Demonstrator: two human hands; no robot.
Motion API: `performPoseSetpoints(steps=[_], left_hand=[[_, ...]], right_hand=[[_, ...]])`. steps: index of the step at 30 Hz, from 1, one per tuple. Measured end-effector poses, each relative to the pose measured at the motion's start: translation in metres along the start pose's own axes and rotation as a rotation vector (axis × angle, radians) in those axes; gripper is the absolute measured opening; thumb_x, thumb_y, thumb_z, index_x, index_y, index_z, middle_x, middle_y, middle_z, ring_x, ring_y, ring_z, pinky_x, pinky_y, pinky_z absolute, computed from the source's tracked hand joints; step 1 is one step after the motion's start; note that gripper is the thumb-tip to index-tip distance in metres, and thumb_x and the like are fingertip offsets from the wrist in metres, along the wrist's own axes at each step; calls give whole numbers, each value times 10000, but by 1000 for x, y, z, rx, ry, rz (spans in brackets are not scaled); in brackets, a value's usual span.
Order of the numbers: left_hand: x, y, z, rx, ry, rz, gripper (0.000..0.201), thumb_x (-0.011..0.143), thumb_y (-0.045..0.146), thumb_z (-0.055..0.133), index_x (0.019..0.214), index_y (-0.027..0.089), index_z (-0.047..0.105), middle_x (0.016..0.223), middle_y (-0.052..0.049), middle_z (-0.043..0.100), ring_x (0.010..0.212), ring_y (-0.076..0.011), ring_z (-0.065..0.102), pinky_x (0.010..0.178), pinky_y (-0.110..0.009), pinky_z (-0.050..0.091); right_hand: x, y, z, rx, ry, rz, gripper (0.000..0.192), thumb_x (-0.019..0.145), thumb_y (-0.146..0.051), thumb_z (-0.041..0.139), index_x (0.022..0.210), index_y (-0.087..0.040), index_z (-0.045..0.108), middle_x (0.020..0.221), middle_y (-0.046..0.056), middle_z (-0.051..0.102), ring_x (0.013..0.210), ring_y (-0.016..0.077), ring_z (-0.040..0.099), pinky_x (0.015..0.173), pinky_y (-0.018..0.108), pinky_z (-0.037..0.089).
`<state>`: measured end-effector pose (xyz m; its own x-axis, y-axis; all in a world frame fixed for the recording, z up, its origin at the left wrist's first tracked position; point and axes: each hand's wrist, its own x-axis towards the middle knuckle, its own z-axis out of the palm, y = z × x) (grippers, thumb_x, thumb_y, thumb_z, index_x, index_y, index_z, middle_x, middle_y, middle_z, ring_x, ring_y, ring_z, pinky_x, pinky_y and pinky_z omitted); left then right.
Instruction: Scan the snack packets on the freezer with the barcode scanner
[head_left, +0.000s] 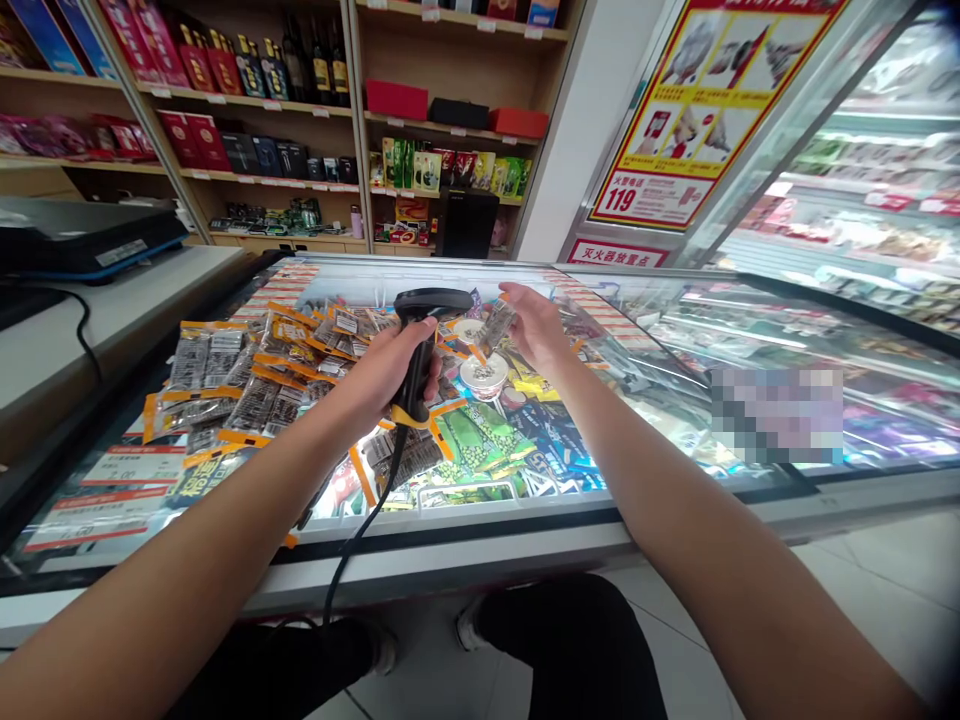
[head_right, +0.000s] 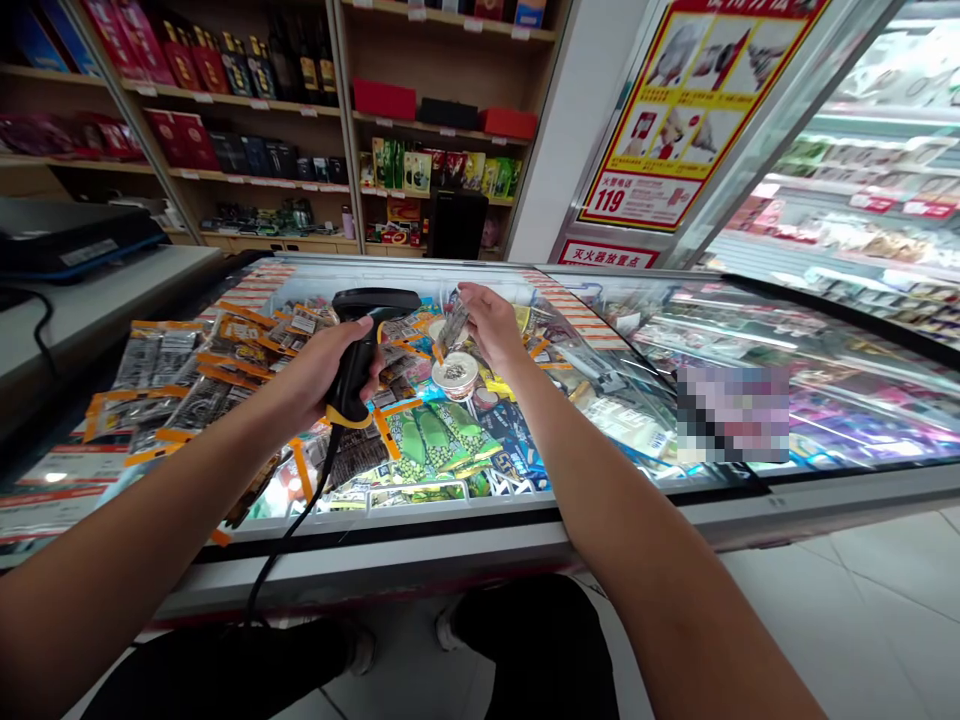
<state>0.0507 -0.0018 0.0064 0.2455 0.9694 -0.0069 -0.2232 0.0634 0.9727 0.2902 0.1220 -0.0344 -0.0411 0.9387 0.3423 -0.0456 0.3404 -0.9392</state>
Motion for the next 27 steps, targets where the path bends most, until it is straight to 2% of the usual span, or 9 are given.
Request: performPoseSetpoints(steps=[5,8,11,15,20,23,25,27], left_hand=[[-3,-4,2,53,-101,56,321,977,450,556,793,192,502,620,9,603,391,-95,540,424,-227,419],[-6,-5,3,96,-182,114,325,980,474,573,820,200,501,652,19,613,408,-94,551,447,-235,442],[-7,-4,2,153,-208,137,313,987,488,573,870,200,531,669,24,612,428,-95,562,458,-236,454],[-7,-4,1,212,-210,152,323,998,488,565,862,196,540,666,28,601,438,-92,572,464,-234,465],[-8,-2,2,232,-215,142,343,998,485,565,822,195,519,661,23,605,447,-92,586,480,-233,480],[-9,1,4,159,-149,146,303,961,466,607,853,208,490,643,33,608,416,-98,570,440,-228,446],[-7,4,4,111,-81,167,293,934,462,629,879,213,485,634,39,608,397,-102,557,416,-224,418],[-5,6,3,73,-19,181,291,922,468,632,903,211,498,618,42,600,391,-107,553,407,-224,404]], right_hand=[[-6,-17,7,87,-42,85,837,772,-906,586,1293,-255,653,973,76,728,963,268,742,757,381,599],[-10,-23,9,52,-74,78,916,764,-956,532,1335,-248,640,963,88,726,979,285,738,756,397,596],[-11,-24,8,12,-71,74,956,753,-981,505,1344,-242,635,979,101,732,1001,297,731,763,407,595],[-11,-22,8,1,-76,57,968,734,-996,505,1334,-248,640,962,97,736,963,296,731,753,414,593],[-10,-23,6,-85,-93,-1,850,809,-938,500,1275,-251,686,982,90,738,908,268,726,766,409,593],[-5,-24,-7,-428,-41,-80,732,847,-847,573,1207,-230,733,1096,109,737,950,271,711,844,424,578],[-1,-22,-19,-833,-4,-67,607,822,-707,728,1151,-198,769,1200,152,712,1014,307,696,927,465,548],[-1,-18,-28,-1244,11,16,510,800,-534,821,1166,-180,783,1300,202,668,1152,393,654,1017,548,486]])
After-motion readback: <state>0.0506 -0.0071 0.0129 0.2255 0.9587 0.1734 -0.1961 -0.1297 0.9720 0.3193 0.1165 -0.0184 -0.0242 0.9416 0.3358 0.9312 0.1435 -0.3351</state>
